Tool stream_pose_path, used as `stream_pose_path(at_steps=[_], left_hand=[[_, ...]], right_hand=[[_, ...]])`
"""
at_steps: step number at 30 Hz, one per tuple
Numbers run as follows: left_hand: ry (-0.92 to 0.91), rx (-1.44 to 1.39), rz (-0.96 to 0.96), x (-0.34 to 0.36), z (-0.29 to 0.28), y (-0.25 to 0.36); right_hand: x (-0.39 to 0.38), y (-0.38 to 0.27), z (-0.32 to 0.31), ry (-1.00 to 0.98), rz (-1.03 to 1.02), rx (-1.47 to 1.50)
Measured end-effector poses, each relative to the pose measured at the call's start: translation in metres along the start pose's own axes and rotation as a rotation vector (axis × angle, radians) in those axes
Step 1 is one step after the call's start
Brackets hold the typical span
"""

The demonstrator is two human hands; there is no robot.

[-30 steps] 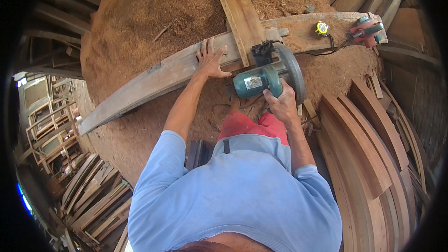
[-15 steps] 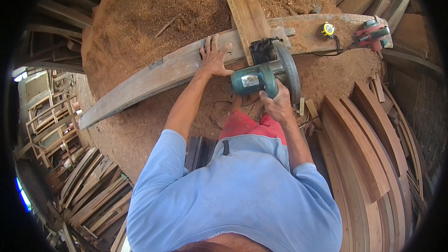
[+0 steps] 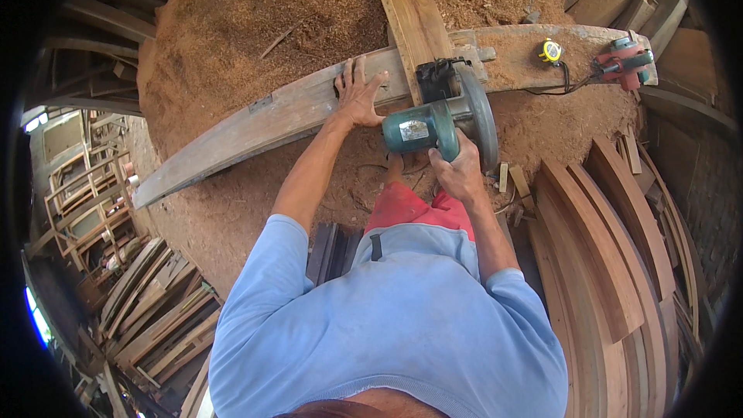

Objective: The person measures a long wooden plank with a tape measure, marks it, and then uses a circular saw to cut the plank. The person also uses pliers to adjust the saw's blade guard and a hammer to tap the wood into position.

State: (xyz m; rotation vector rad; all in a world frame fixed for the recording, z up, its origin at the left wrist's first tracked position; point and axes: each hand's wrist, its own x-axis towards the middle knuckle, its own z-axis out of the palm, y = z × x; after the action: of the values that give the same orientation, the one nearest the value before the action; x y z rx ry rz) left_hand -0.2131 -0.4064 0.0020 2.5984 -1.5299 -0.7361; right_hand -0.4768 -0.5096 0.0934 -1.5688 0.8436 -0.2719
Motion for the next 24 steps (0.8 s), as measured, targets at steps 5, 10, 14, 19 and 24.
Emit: stream_pose_path(at_steps=[5,10,14,19,24], left_hand=[[-0.034,0.004,-0.021,0.002,0.001,0.001],[-0.031,0.002,-0.013,0.001,-0.001,0.002],[-0.029,0.004,-0.014,0.002,0.002,0.000],[-0.044,0.000,-0.025,0.002,-0.001,0.002],[-0.002,-0.003,-0.009,0.002,0.009,-0.003]], right_hand=[[0.007,-0.002,0.001,-0.009,0.004,0.023],[0.009,0.003,0.001,-0.014,0.004,0.023],[0.012,-0.003,0.001,-0.012,0.003,-0.001],[0.016,-0.006,0.001,-0.015,0.015,0.000],[0.021,-0.011,0.002,-0.025,0.012,-0.023]])
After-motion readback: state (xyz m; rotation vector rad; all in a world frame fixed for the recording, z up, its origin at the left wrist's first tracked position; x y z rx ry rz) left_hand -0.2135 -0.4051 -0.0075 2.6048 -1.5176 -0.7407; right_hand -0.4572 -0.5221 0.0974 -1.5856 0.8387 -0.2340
